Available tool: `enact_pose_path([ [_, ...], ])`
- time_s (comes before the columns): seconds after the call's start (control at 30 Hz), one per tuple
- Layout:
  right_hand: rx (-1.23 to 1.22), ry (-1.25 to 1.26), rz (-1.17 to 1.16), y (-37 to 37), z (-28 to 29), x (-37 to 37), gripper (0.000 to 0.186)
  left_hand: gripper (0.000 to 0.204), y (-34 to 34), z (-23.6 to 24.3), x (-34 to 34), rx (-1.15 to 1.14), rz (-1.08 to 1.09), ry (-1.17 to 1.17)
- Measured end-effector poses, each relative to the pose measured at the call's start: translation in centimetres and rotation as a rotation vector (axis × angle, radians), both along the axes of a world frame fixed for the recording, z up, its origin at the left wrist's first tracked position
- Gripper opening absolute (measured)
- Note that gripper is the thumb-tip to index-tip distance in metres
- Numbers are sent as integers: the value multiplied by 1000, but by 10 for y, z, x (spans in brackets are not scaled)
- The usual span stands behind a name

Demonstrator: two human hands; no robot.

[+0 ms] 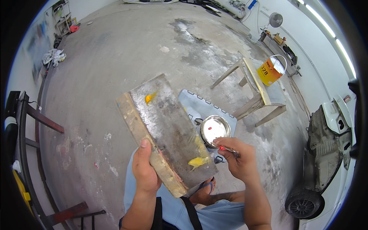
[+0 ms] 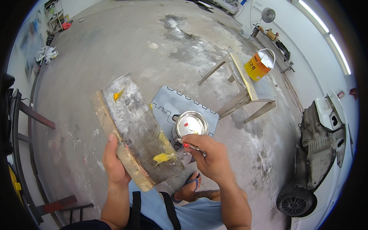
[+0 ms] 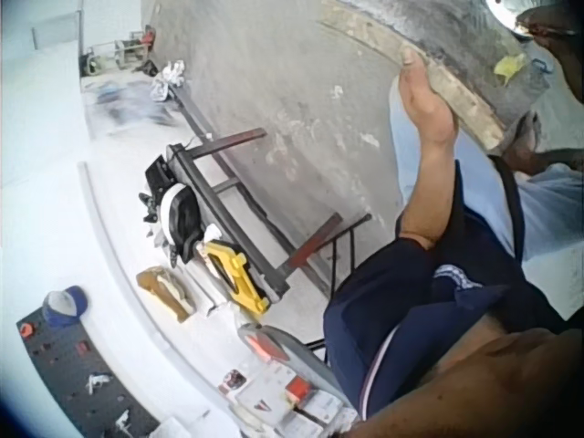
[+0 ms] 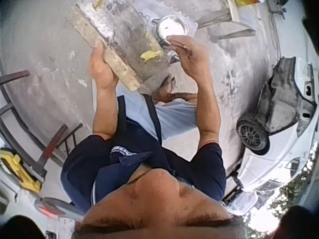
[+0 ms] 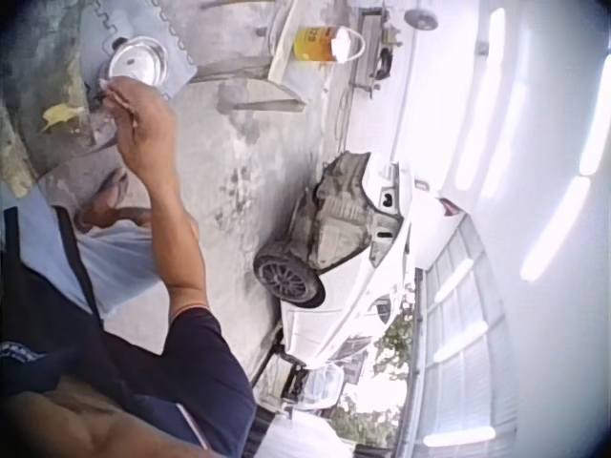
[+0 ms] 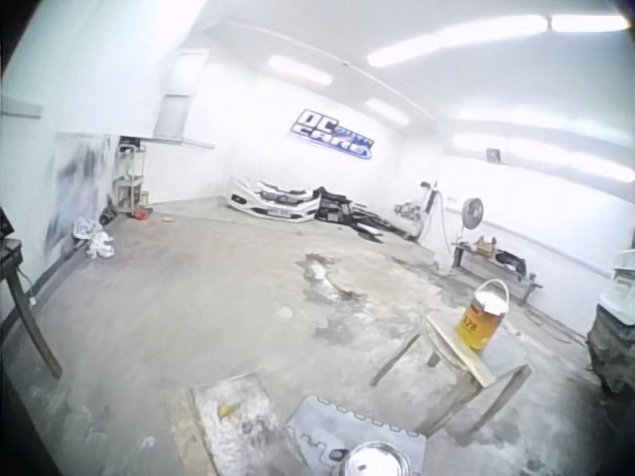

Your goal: The person opens a can of yellow body filler, scoops some onto a wooden mixing board, and mixes it with a putty knife. They then apply the filler to a small dent on the rear quarter panel of a white car using the putty knife.

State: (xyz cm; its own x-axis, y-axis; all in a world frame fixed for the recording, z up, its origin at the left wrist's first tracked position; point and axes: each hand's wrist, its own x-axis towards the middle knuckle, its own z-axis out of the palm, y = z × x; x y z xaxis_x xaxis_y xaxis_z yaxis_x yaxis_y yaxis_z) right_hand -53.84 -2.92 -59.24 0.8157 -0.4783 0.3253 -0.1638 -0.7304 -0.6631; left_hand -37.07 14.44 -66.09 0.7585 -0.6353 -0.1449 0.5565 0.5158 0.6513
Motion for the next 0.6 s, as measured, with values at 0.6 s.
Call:
enact_pose_path([
  [0.6,-510,83,61,-1,3,7,29,62,7,4,-5,165,-25,-159],
])
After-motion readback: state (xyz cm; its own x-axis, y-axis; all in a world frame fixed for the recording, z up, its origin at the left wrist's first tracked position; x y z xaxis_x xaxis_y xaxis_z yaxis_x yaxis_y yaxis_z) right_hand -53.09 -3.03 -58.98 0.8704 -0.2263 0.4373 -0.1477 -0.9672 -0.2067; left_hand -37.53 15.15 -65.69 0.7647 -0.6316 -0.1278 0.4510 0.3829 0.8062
